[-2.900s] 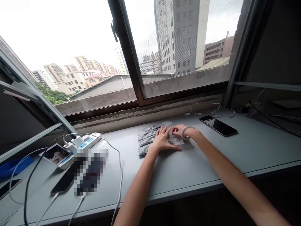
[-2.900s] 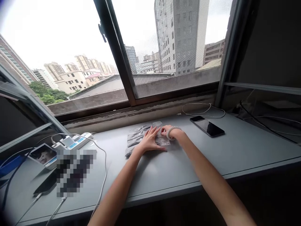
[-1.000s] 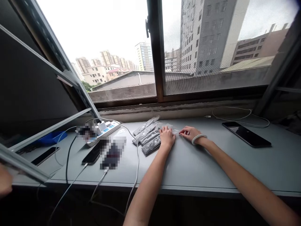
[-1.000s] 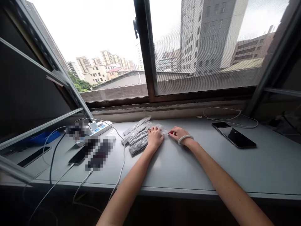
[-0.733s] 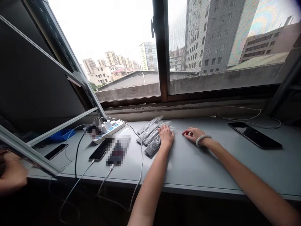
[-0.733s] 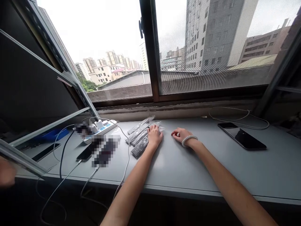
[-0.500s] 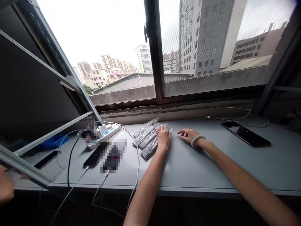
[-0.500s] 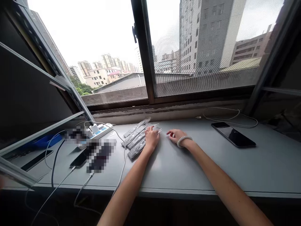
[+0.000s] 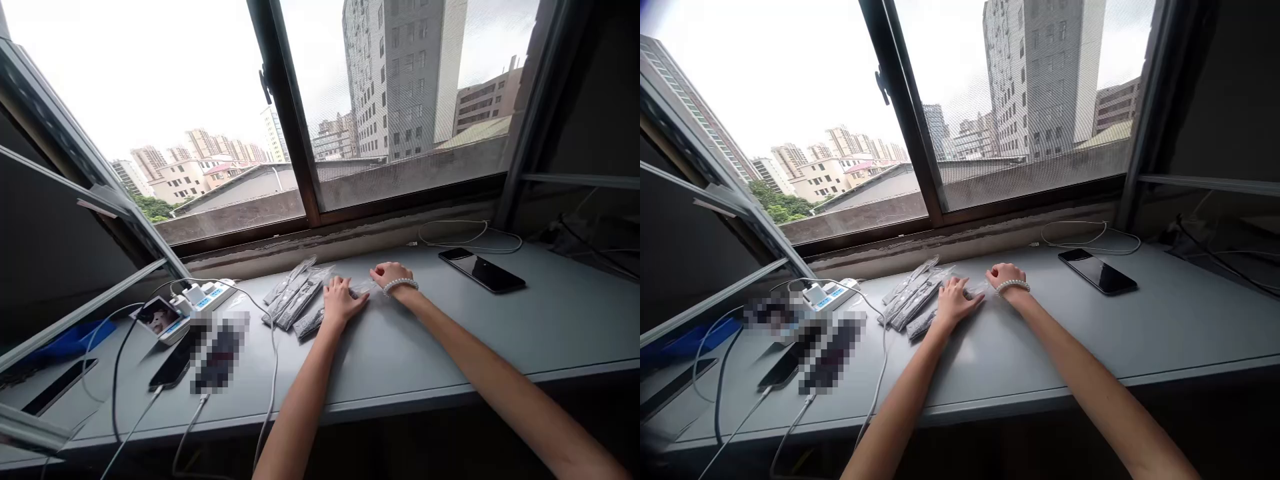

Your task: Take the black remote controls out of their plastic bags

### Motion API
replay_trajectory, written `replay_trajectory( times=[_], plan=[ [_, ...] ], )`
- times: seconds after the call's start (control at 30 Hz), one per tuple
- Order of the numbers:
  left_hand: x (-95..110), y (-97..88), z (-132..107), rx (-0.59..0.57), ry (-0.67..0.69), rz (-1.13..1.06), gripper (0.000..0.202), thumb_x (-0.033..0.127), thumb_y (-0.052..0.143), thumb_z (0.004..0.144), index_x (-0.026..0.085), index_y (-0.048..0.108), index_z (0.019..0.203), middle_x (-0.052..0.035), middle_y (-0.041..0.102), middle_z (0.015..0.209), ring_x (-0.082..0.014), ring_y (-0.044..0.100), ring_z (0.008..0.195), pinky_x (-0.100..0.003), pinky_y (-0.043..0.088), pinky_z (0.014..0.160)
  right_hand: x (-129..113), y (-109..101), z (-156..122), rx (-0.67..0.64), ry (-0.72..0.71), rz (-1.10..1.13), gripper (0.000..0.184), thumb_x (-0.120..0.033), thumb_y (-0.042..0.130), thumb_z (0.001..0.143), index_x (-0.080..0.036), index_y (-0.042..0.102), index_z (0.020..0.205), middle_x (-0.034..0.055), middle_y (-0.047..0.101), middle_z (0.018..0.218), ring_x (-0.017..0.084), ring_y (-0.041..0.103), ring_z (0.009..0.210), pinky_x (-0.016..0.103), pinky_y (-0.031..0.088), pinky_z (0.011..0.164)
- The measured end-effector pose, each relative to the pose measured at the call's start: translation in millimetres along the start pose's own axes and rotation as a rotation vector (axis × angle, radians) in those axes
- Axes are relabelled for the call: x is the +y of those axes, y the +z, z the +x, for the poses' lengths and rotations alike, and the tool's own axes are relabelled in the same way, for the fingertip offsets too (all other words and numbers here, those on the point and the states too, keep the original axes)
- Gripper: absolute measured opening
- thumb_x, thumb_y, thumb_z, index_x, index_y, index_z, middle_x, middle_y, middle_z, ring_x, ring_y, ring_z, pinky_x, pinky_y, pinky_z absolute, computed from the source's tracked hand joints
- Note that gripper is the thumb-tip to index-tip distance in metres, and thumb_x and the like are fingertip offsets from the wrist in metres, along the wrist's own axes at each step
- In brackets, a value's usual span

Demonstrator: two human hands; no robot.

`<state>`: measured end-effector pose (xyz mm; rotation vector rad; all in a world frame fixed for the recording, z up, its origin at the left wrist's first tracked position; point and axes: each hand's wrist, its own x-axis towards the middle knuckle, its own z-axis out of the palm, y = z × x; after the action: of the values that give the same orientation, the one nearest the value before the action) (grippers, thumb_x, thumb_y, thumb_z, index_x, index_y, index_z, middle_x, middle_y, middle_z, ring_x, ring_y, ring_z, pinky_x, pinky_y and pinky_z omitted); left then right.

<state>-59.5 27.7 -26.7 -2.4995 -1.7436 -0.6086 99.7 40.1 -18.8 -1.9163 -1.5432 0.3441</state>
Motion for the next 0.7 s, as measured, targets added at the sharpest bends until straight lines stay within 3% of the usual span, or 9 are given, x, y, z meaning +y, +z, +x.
replay_trajectory(
  times=[0.1, 0.2, 0.37, 0.7],
  plan=[
    [-2.5, -3.9, -2.1, -0.016, -0.111, 0.018, 0.052, 0.062, 0.055, 0.072, 0.019, 0.058, 0.102, -0.0086, 0.055, 0.109, -0.0261, 0.045, 0.110, -0.039, 0.035, 0.092, -1.3, -1.3, -3.0, 0.043, 0.017, -0.064, 0.025, -0.040, 0.051, 0.077, -0.022, 0.068, 0.072, 0.0065, 0.068, 0.083, 0.023, 0.060, 0.080, 0.030, 0.036, 0.066],
    [-2.3, -5.4, -4.0, -0.055, -0.136, 0.035, 0.048, 0.062, 0.051, 0.074, 0.018, 0.058, 0.092, -0.0091, 0.055, 0.107, -0.0263, 0.047, 0.108, -0.037, 0.037, 0.089, -3.5, -0.1, -6.5, 0.019, -0.024, -0.067, 0.027, -0.044, 0.051, 0.077, -0.024, 0.069, 0.074, 0.0037, 0.068, 0.088, 0.022, 0.059, 0.082, 0.030, 0.036, 0.068],
    [0.4, -3.9, -5.7, -0.088, -0.107, 0.053, 0.040, 0.054, 0.050, 0.078, 0.017, 0.056, 0.093, -0.0093, 0.056, 0.105, -0.0257, 0.050, 0.104, -0.036, 0.039, 0.086, -4.4, 5.3, -8.9, -0.031, -0.102, 0.011, 0.033, -0.048, 0.049, 0.079, -0.025, 0.071, 0.072, 0.0024, 0.067, 0.091, 0.019, 0.059, 0.081, 0.028, 0.038, 0.070],
    [3.8, -4.4, -1.3, -0.025, -0.109, 0.058, 0.045, 0.058, 0.056, 0.076, 0.019, 0.050, 0.096, -0.0069, 0.055, 0.105, -0.0228, 0.056, 0.095, -0.031, 0.043, 0.076, 4.5, 10.6, 5.7, -0.035, -0.077, 0.199, 0.024, -0.034, 0.055, 0.075, -0.020, 0.074, 0.073, 0.0060, 0.069, 0.086, 0.018, 0.060, 0.078, 0.025, 0.042, 0.066]
  ],
)
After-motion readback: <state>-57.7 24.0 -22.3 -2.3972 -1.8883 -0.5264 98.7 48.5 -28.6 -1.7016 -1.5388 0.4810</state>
